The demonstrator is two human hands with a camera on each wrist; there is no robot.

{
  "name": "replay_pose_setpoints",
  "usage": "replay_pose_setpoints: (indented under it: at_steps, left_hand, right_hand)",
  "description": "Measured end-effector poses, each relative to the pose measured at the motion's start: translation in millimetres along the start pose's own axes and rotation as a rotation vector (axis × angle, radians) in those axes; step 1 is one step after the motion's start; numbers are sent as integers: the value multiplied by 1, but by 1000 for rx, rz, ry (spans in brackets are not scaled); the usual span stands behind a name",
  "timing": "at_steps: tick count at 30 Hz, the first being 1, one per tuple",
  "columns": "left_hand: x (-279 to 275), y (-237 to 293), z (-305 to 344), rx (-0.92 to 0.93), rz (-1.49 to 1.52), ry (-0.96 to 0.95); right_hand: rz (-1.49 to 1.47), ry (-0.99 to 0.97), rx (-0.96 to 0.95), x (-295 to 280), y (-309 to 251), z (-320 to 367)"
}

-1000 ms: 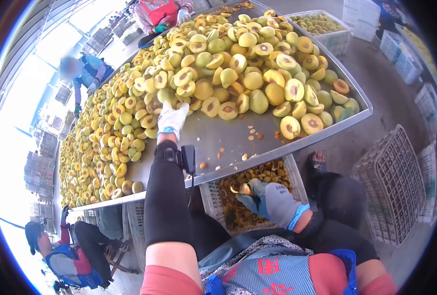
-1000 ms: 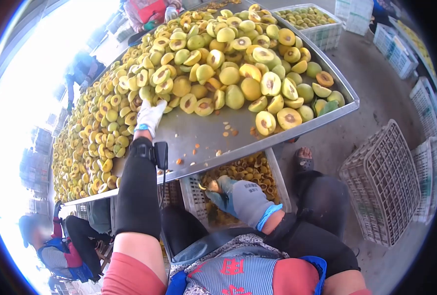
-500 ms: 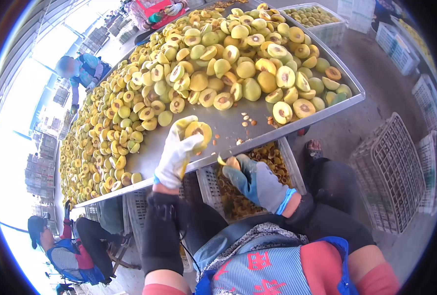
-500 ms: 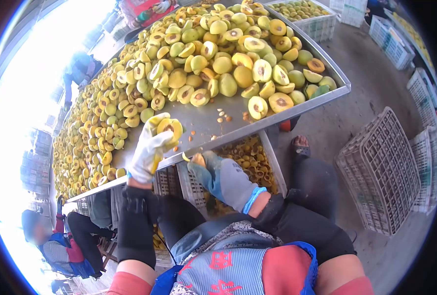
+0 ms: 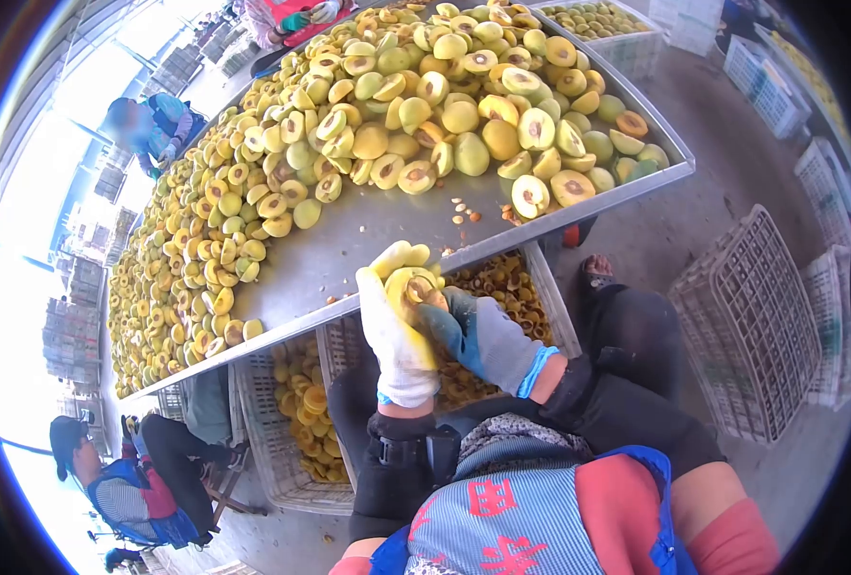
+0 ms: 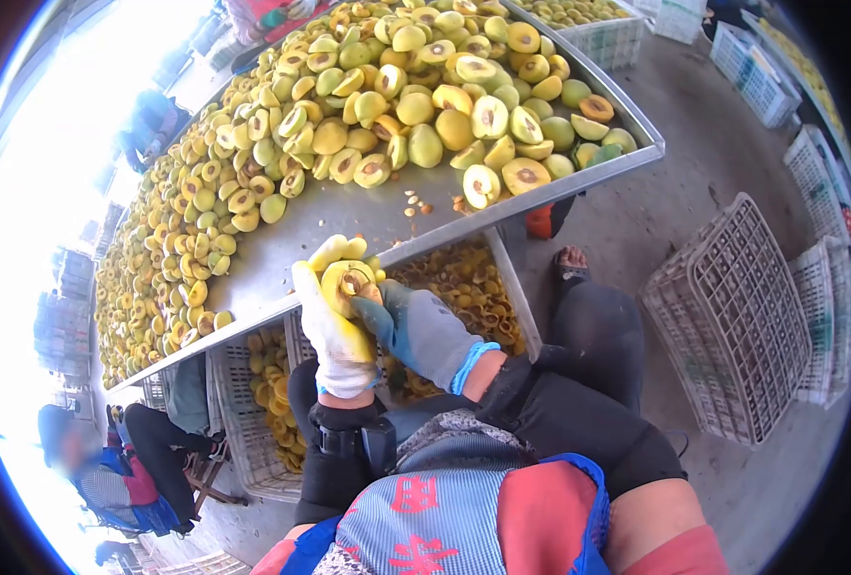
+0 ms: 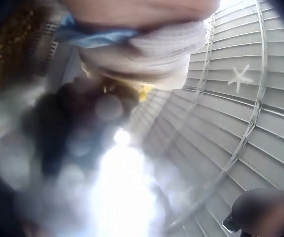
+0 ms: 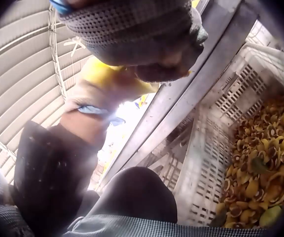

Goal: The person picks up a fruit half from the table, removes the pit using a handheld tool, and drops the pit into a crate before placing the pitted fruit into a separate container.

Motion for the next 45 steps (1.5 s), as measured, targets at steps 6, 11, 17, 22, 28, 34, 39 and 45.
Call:
replay_pose_setpoints:
  at_steps: [6, 11, 17, 22, 28, 34, 39, 45]
  left_hand:
    - [-2, 1, 3, 77, 8, 49]
    - [-9, 1, 2, 114, -84, 45]
    - [-8, 3, 9, 135, -244, 20]
    - [-2, 2, 17, 47, -281, -71]
    - [4, 5, 10, -83, -407, -410]
    - [3, -13, 12, -148, -147, -375]
    - [-6, -20, -1, -181, 255, -105]
    - [-86, 46, -14, -42, 185, 190]
  right_hand:
    - [-284, -133, 114, 19, 7, 6]
    - [-416, -191, 203, 29, 15, 9]
    - [-419, -166, 202, 33, 23, 18]
    - [-395, -168, 203, 35, 22, 34]
    - [-298, -547, 723, 35, 18, 51]
    - [-531, -827, 827, 46, 28, 62]
    - [-838, -953, 686, 68, 21, 63]
    - [-746, -916, 725, 71, 26, 66]
Point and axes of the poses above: each hand's wrist, its own z-axis away from the middle knuckle, its own x-axis out of the palm, y = z × x, the point moved 9 cm from there along -z, towards the middle knuckle, and after that the axes turned 8 degrees about x, right-handed, at the moved point
